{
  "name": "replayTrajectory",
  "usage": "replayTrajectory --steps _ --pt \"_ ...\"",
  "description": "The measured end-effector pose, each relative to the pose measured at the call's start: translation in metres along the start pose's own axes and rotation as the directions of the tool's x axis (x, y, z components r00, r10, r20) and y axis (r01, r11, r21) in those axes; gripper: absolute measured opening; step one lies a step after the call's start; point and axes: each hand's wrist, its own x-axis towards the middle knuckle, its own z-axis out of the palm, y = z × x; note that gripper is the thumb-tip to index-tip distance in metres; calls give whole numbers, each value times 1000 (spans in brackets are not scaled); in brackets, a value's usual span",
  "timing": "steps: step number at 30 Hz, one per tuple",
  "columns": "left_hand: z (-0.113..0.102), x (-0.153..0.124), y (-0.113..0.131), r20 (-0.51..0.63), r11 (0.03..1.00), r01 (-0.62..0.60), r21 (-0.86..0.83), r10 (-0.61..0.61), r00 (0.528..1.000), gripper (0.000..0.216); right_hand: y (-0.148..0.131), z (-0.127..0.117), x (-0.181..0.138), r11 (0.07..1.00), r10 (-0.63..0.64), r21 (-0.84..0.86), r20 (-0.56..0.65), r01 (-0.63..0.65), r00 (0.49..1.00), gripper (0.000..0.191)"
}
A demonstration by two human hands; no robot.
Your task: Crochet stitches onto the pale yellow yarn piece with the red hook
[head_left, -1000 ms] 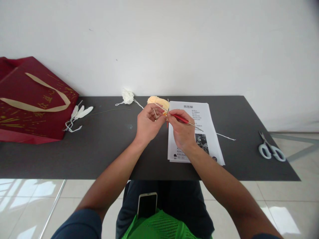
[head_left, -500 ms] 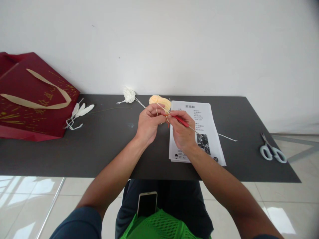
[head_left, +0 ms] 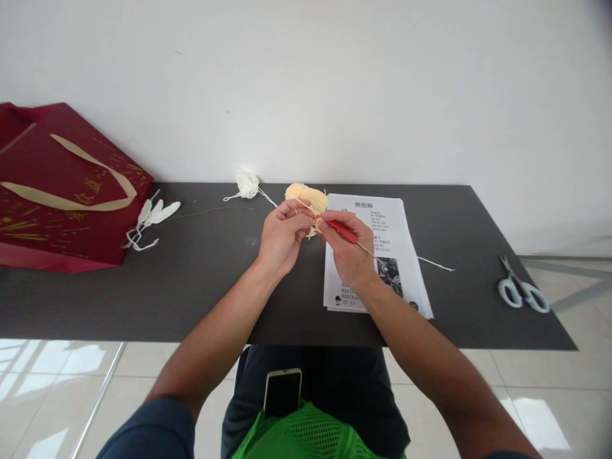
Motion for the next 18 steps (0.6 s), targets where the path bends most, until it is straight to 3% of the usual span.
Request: replayTrajectory --steps 7,11,18 --pt "-1 -1 3 32 993 110 38 -111 993 29 2 -4 0 998 -49 -45 8 49 999 7" --pt "-2 0 2 32 996 77 36 -78 996 29 -2 -4 0 994 -71 -82 34 74 997 8" --pt "-2 1 0 -67 999 20 45 -17 998 25 -7 -4 -1 989 -78 -120 38 82 996 7"
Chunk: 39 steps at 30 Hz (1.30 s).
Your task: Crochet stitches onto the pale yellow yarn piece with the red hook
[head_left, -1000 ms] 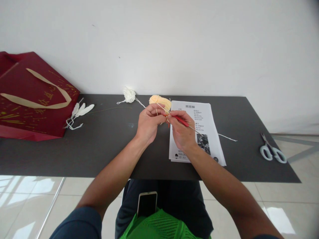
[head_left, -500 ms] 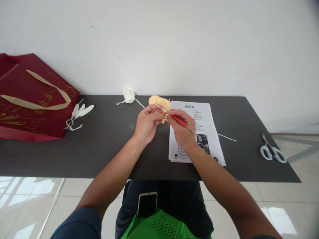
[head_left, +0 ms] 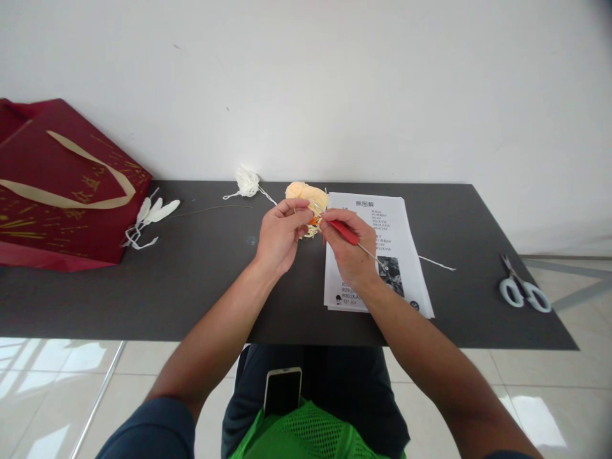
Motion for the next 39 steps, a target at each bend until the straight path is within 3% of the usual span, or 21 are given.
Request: replayTrajectory --steps 7,10,13,15,22,32,39 --pt "1 -1 0 25 998 -31 47 30 999 16 0 -2 1 999 -19 -27 -5 19 1000 6" --pt "-3 -1 -1 40 968 -133 212 127 991 13 1 -3 1 999 -26 -27 -16 25 1000 6" --pt "-8 0 -1 68 851 -262 455 259 963 15 1 -2 1 999 -38 -20 -32 38 999 5" --pt "-9 0 -1 92 817 -276 506 267 959 18 1 -2 1 999 -51 -15 -32 50 998 5" --pt "1 -5 -1 83 978 -45 203 29 996 32 1 -3 1 998 -61 -35 -3 61 998 8" --pt "5 -7 4 64 997 68 31 -70 995 46 1 -2 1 997 -66 -51 -10 65 998 7" --pt "2 -6 13 178 985 173 12 -172 969 49 3 -2 1 986 -153 -63 10 154 988 12"
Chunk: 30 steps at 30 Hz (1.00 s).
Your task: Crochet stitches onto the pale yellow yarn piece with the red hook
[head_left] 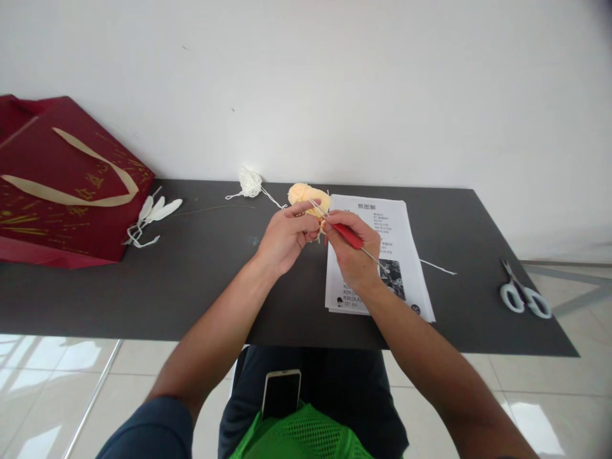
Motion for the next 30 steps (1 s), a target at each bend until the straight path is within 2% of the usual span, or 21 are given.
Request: replayTrajectory --steps 9,16,23,26,30 --pt "-8 1 6 48 996 58 70 -61 997 62 -1 -1 1 999 -34 -8 21 34 999 14" --pt "-8 -1 10 70 984 92 155 -104 992 61 -3 -1 0 999 -31 -22 38 32 999 12" --pt "-9 -1 12 172 956 103 274 -154 973 58 -5 -1 1 1000 -24 6 38 24 999 12" --pt "-12 1 10 142 939 39 342 -93 985 58 -3 -1 0 1000 -18 1 30 18 999 13" --pt "-17 5 5 127 875 -111 471 58 990 50 4 -1 0 996 35 80 2 -35 999 11"
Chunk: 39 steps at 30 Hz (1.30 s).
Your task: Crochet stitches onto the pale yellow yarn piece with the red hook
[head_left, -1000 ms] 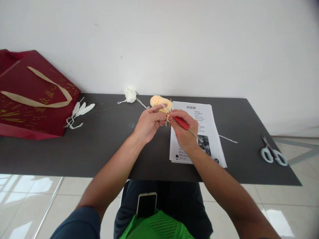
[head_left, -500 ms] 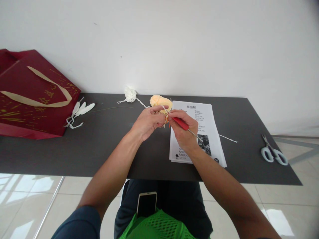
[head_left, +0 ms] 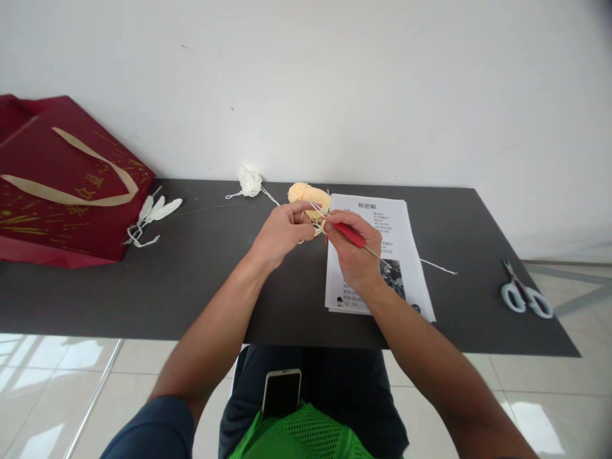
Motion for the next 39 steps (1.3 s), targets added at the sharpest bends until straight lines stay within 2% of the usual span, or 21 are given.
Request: replayTrajectory --steps 4,6,12,14,19,25,31,39 --pt "-1 2 -4 -74 973 -64 221 82 994 49 4 2 0 998 35 43 -11 -35 999 8" --pt "0 3 -6 -91 959 -95 266 123 988 50 4 2 0 998 43 40 -15 -43 999 7" --pt "15 -3 -8 -154 981 -195 11 194 969 61 0 2 0 999 50 16 -17 -50 999 8" --pt "23 -5 -7 -205 978 -206 -20 198 959 65 0 2 0 999 44 31 -17 -44 999 10" --pt "30 -7 -7 -221 963 -230 -143 195 955 70 -2 1 0 998 50 42 -32 -49 998 12" --pt "30 -9 -5 -323 958 -286 -34 260 910 63 -4 4 -2 995 44 89 28 -47 999 19" --pt "33 -13 -3 -384 950 -312 21 296 875 55 -1 11 -2 962 166 224 -24 -156 986 21" --pt "33 -11 -2 -417 951 -301 -68 247 874 50 -13 7 -6 991 120 -52 -20 -121 993 21"
